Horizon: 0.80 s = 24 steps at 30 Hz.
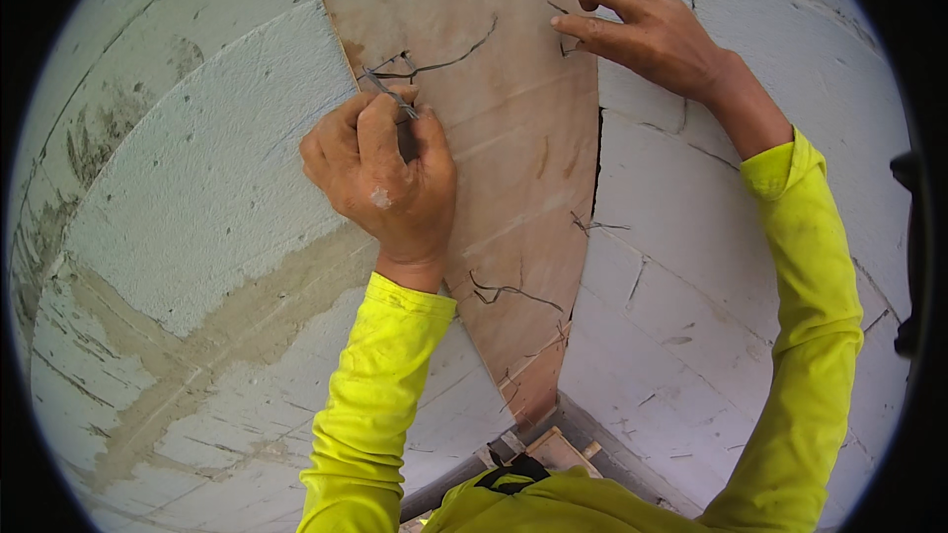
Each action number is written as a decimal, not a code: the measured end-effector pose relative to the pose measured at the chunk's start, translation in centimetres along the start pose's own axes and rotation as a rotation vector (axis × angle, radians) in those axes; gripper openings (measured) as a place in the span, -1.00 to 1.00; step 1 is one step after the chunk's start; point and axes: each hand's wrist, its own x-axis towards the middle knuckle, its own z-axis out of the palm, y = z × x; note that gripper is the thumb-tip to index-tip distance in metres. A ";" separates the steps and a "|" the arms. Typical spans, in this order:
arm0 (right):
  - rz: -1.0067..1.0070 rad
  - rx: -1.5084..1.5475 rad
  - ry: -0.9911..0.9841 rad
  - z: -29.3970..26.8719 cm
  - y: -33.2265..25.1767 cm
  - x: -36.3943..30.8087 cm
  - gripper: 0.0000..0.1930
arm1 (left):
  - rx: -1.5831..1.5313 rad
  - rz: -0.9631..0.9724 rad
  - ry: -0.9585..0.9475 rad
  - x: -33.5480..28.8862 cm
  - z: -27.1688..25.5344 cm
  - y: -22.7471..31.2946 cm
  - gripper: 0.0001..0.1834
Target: The person secures a large wooden board to a white block wall using wire ties and pliers. They repeatedly twist and tighten the wires at multiple points along the board's edge to hold it in place against the wall.
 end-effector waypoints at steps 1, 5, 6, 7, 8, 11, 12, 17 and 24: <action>0.032 0.030 -0.068 -0.1 0.3 0.0 -0.67 | -0.016 -0.014 -0.003 0.0 0.0 0.0 -0.74; 0.190 0.091 -0.174 0.6 0.3 0.6 -0.77 | -0.021 -0.019 -0.004 -0.1 -0.2 0.1 -0.72; 0.237 0.084 -0.169 0.9 0.0 0.8 -0.77 | -0.017 -0.018 -0.005 0.0 -0.1 0.0 -0.71; 0.443 0.171 -0.140 1.3 -0.6 0.9 -0.77 | -0.013 -0.011 0.016 0.0 0.1 -0.1 -0.70; 0.645 0.264 -0.112 1.6 -1.7 1.1 -0.75 | -0.004 -0.008 0.029 0.0 0.3 -0.2 -0.69; 1.020 0.444 0.112 1.2 -5.7 1.5 -0.80 | -0.033 -0.025 0.009 -0.4 -0.1 -0.4 -0.65; 0.982 0.443 0.351 0.9 -7.9 1.9 -0.82 | -0.051 -0.056 -0.042 -0.5 -0.3 -0.4 -0.64; 0.718 0.386 0.651 -0.1 -14.7 6.0 -0.78 | -0.421 -0.251 0.030 -2.9 -3.1 2.3 -0.70; 0.717 0.291 0.155 6.5 -12.6 12.5 -0.63 | -0.661 -0.314 0.347 -3.3 2.4 3.0 -0.90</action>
